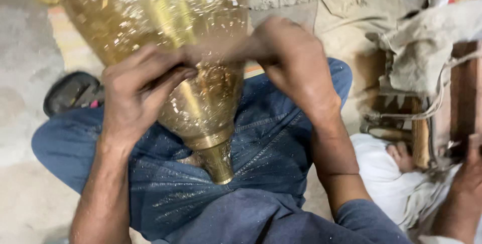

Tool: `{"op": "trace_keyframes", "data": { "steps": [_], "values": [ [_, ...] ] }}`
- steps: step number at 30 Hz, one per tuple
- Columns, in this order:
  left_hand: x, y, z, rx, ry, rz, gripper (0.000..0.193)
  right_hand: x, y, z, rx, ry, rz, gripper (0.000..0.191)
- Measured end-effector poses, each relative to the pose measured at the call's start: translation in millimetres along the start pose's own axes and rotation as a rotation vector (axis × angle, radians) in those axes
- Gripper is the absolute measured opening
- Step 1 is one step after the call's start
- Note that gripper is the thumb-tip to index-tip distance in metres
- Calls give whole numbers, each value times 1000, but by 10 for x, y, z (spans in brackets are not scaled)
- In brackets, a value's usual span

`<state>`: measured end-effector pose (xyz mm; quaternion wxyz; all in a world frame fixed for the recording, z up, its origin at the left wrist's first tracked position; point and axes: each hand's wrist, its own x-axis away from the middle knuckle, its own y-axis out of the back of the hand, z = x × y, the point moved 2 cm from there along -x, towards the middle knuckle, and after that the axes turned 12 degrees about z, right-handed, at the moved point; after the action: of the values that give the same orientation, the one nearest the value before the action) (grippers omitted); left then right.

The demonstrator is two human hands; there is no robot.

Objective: The person sits cross-legged on the floor with a large engraved brass vase held between their legs. They hold a small chisel against the vase's embossed floral patterns and strike it with a wooden mallet, repositioning the chisel repeatedly to work the design across the vase surface.

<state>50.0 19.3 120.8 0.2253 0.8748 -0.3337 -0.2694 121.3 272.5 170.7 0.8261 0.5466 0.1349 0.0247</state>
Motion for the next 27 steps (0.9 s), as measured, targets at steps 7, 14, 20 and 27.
{"op": "trace_keyframes", "data": {
  "steps": [7, 14, 20, 27],
  "values": [
    [47, 6, 43, 35, 51, 20, 28, 66, -55, -152, 136, 90, 54, 35],
    [-3, -15, -1, 3, 75, 19, 27, -12, -82, -343, -59, 75, 57, 44],
    [7, -59, 11, 19, 40, -13, 29, -75, -228, -520, -206, -66, 107, 43],
    [260, -70, 119, 436, 104, -731, 20, -121, -455, -725, 81, 86, -51, 31]
  ]
}}
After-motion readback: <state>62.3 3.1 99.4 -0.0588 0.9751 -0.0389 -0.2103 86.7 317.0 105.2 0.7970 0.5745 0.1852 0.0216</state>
